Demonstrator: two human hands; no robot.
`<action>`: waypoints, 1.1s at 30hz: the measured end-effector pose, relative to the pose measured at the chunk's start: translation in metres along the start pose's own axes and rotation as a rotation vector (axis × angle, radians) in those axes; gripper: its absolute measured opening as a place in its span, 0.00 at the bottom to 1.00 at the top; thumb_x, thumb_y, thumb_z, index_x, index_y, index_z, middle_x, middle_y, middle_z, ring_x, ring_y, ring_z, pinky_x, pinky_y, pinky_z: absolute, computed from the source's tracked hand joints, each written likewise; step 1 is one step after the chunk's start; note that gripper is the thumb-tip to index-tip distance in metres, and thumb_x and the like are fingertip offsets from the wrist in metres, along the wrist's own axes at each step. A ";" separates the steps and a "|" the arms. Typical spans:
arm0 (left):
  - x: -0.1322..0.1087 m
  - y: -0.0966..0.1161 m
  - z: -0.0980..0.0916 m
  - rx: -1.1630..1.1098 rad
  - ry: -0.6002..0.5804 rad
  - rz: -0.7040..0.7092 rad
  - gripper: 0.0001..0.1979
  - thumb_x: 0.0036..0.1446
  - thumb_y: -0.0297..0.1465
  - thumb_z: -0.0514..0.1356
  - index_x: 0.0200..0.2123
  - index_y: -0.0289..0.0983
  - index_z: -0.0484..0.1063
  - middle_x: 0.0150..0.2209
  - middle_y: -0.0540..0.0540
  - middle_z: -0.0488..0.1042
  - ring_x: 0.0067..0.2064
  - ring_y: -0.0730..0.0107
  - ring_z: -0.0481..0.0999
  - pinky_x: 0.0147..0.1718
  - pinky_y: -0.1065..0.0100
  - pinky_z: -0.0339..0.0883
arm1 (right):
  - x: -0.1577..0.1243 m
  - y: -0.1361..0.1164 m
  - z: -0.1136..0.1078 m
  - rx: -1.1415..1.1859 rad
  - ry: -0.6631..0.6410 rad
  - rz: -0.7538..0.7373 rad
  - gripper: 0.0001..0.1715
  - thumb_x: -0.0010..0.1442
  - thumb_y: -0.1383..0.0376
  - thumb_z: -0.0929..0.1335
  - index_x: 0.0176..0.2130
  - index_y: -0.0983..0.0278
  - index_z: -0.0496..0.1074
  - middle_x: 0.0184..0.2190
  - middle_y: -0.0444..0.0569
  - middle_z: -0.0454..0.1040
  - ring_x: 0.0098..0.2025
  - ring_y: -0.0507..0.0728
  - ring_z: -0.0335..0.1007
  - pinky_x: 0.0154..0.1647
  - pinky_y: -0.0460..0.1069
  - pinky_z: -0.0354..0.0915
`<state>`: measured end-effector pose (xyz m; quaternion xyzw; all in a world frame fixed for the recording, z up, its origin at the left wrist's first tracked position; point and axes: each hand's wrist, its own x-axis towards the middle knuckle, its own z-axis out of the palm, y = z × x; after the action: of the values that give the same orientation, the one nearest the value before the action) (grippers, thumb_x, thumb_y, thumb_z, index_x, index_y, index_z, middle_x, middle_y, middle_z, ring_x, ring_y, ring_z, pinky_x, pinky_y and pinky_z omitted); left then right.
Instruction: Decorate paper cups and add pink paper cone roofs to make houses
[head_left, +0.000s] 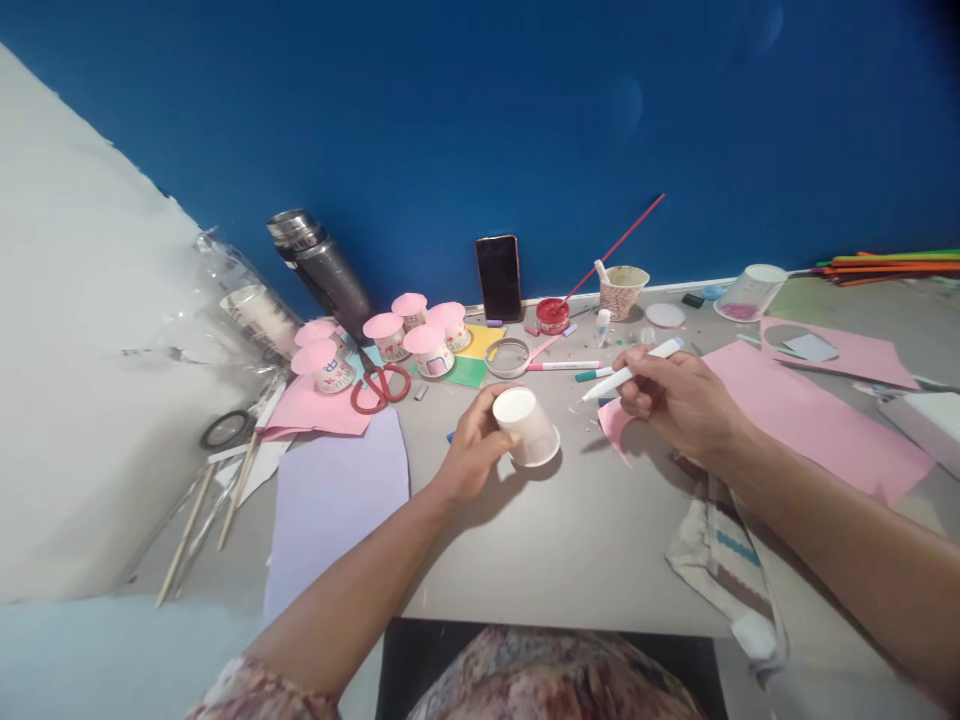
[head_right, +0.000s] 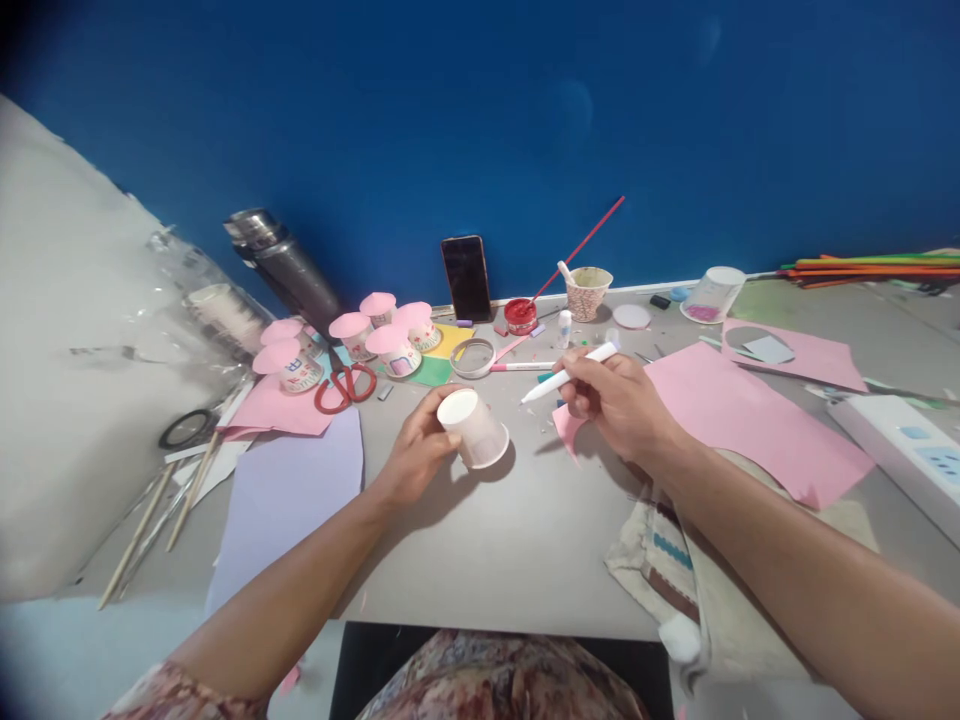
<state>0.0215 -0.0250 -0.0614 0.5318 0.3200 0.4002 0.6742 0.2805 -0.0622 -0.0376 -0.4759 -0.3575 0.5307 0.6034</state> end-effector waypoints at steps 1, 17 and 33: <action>-0.001 0.000 0.001 0.054 -0.007 0.036 0.24 0.47 0.28 0.69 0.50 0.42 0.77 0.45 0.47 0.76 0.46 0.62 0.73 0.44 0.66 0.66 | 0.000 0.001 0.000 0.001 0.000 0.006 0.21 0.52 0.52 0.81 0.29 0.63 0.74 0.18 0.40 0.65 0.21 0.48 0.57 0.18 0.45 0.54; 0.014 0.061 -0.056 0.914 0.237 0.014 0.06 0.55 0.35 0.63 0.34 0.39 0.76 0.35 0.48 0.77 0.39 0.61 0.75 0.41 0.62 0.65 | 0.003 -0.005 -0.004 0.039 0.067 0.027 0.18 0.49 0.56 0.82 0.29 0.65 0.78 0.18 0.43 0.68 0.21 0.47 0.57 0.18 0.41 0.55; 0.009 0.053 -0.067 1.305 -0.025 -0.180 0.04 0.54 0.30 0.62 0.30 0.39 0.69 0.32 0.49 0.74 0.34 0.65 0.72 0.31 0.65 0.59 | 0.002 -0.004 -0.003 0.001 0.057 0.030 0.22 0.46 0.52 0.84 0.28 0.64 0.79 0.19 0.44 0.70 0.22 0.48 0.58 0.18 0.43 0.55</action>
<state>-0.0420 0.0200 -0.0247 0.8071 0.5325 0.0599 0.2477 0.2848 -0.0611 -0.0346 -0.4959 -0.3327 0.5260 0.6056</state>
